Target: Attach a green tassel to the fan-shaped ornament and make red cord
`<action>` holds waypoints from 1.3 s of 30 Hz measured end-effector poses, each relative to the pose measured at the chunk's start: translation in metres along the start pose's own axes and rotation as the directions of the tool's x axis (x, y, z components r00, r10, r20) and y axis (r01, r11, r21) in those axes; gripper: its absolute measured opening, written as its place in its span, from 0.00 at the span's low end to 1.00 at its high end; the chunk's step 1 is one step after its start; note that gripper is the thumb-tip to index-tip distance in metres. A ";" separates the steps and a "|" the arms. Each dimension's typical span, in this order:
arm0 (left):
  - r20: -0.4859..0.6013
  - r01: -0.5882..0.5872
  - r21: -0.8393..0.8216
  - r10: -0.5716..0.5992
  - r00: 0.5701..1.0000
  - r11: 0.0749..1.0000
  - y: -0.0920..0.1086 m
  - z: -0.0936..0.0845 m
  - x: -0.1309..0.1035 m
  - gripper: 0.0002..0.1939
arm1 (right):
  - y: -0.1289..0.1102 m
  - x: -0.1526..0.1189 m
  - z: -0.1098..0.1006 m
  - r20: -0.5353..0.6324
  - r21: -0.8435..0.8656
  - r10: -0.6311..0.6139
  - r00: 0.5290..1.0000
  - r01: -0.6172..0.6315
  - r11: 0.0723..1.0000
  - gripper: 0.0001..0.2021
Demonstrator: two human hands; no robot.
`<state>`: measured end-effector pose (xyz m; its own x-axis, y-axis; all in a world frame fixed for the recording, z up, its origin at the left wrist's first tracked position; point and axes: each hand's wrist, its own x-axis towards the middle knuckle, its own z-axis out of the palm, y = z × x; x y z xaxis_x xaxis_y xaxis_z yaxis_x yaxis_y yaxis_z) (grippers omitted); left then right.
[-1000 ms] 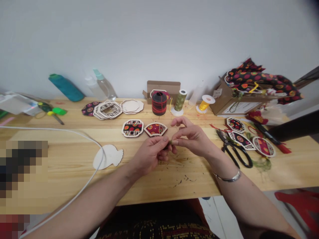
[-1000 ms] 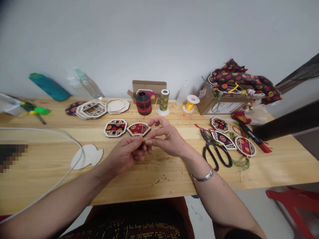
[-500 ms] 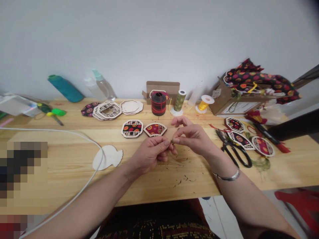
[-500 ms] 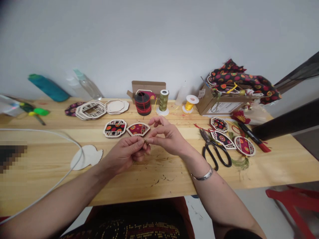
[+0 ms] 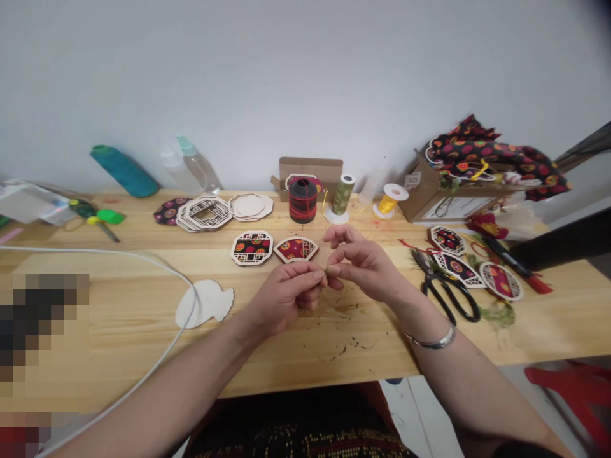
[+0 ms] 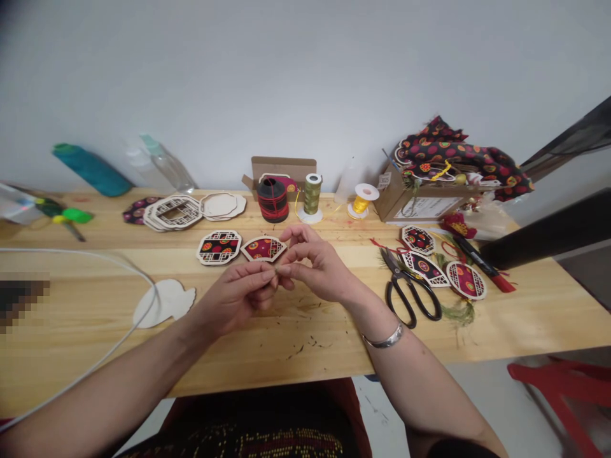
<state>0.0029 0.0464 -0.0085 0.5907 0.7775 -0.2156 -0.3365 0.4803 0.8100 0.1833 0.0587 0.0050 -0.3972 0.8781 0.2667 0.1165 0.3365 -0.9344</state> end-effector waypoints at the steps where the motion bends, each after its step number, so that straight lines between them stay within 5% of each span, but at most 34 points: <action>1: -0.012 0.007 -0.011 -0.007 1.000 1.000 0.000 0.000 0.000 0.09 | 0.000 0.000 0.000 -0.004 -0.002 -0.002 1.000 0.002 1.000 0.08; 19: -0.129 -0.007 0.113 0.022 0.991 0.994 0.000 -0.002 0.002 0.07 | 0.005 0.002 0.002 -0.020 -0.065 -0.067 0.998 0.066 0.996 0.06; 28: -0.176 -0.019 0.047 0.027 0.984 0.999 0.001 -0.004 0.005 0.08 | 0.007 0.004 -0.001 -0.293 0.011 0.044 0.955 -0.042 0.999 0.08; 32: -0.184 -0.043 0.051 0.052 0.981 0.998 0.000 -0.005 0.006 0.09 | 0.014 0.006 -0.001 -0.391 -0.037 0.223 0.893 -0.257 0.966 0.10; 35: -0.196 -0.074 0.074 0.088 0.977 0.994 -0.001 -0.006 0.006 0.10 | 0.014 0.006 0.001 -0.340 -0.043 0.298 0.892 -0.332 0.942 0.12; 39: -0.206 -0.092 0.104 0.112 0.972 0.990 -0.003 -0.005 0.007 0.11 | 0.004 0.004 0.003 -0.112 0.115 0.280 0.953 -0.268 0.957 0.13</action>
<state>0.0042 0.0528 -0.0150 0.3853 0.8933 -0.2314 -0.3117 0.3620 0.8785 0.1798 0.0626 0.0016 -0.2442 0.9695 0.0189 0.1133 0.0479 -0.9924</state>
